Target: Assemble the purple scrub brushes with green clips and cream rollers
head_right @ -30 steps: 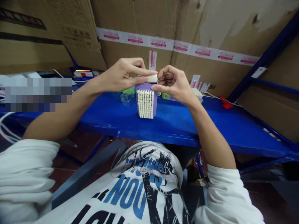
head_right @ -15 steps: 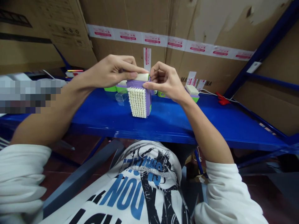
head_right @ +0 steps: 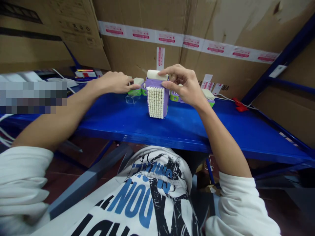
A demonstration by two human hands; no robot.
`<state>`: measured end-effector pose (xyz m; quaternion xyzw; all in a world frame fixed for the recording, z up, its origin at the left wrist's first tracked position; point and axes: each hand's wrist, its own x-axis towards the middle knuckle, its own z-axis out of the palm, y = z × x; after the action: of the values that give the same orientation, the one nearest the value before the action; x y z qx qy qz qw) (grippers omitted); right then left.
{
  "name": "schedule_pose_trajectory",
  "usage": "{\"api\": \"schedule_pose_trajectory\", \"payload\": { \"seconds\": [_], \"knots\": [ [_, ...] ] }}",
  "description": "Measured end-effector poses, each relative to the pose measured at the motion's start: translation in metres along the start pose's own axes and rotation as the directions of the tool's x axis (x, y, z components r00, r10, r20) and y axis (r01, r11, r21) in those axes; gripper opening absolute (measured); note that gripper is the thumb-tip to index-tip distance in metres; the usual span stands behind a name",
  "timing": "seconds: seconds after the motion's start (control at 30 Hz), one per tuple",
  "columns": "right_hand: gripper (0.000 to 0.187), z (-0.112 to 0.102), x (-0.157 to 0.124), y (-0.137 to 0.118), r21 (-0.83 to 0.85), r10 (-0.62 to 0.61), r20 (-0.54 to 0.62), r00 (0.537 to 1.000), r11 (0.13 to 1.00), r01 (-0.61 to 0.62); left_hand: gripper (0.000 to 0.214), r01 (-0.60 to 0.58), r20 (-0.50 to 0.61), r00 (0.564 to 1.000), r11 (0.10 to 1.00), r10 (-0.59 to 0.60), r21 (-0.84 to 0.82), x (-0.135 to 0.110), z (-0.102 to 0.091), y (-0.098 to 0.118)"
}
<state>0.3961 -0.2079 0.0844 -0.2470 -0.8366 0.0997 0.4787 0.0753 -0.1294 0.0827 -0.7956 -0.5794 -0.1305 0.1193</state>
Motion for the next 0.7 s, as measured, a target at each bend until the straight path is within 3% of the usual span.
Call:
{"api": "schedule_pose_trajectory", "payload": {
  "seconds": [0.07,0.2,0.27,0.37,0.43,0.5,0.6,0.7],
  "knots": [
    [0.055,0.0,0.001,0.004,-0.015,-0.017,0.014,1.0,1.0,0.017,0.076,0.048,0.055,0.997,0.998,-0.05,0.048,0.0,0.009,0.002],
    [0.066,-0.001,0.001,0.01,-0.026,-0.04,0.026,0.999,0.999,0.041,0.069,-0.015,0.163,0.987,0.994,-0.003,0.108,-0.006,0.012,0.007],
    [0.06,-0.002,0.0,0.01,-0.038,-0.056,0.013,0.998,0.998,0.057,0.061,-0.017,0.126,0.992,0.991,0.0,0.134,-0.011,0.006,0.008],
    [0.058,-0.002,-0.001,0.007,-0.046,-0.066,-0.001,0.998,0.997,0.065,0.053,-0.059,-0.129,0.99,0.998,0.054,-0.032,-0.018,-0.01,0.014],
    [0.065,-0.001,-0.002,0.007,-0.053,-0.05,-0.009,0.999,0.997,0.049,0.056,-0.202,-0.344,0.934,0.939,0.099,-0.279,-0.023,-0.019,0.021],
    [0.082,0.001,-0.001,0.007,-0.051,-0.021,-0.021,1.0,0.999,0.02,0.062,-0.365,-0.494,0.864,0.797,0.097,-0.481,-0.028,-0.024,0.032],
    [0.11,0.003,-0.001,0.005,-0.033,0.018,-0.046,0.999,0.999,-0.02,0.073,-0.527,-0.62,0.781,0.612,0.075,-0.589,-0.033,-0.023,0.052],
    [0.115,0.006,0.0,0.003,-0.02,0.018,-0.061,0.998,1.0,-0.019,0.073,-0.603,-0.694,0.716,0.565,0.072,-0.563,-0.035,-0.016,0.067]
  ]
}}
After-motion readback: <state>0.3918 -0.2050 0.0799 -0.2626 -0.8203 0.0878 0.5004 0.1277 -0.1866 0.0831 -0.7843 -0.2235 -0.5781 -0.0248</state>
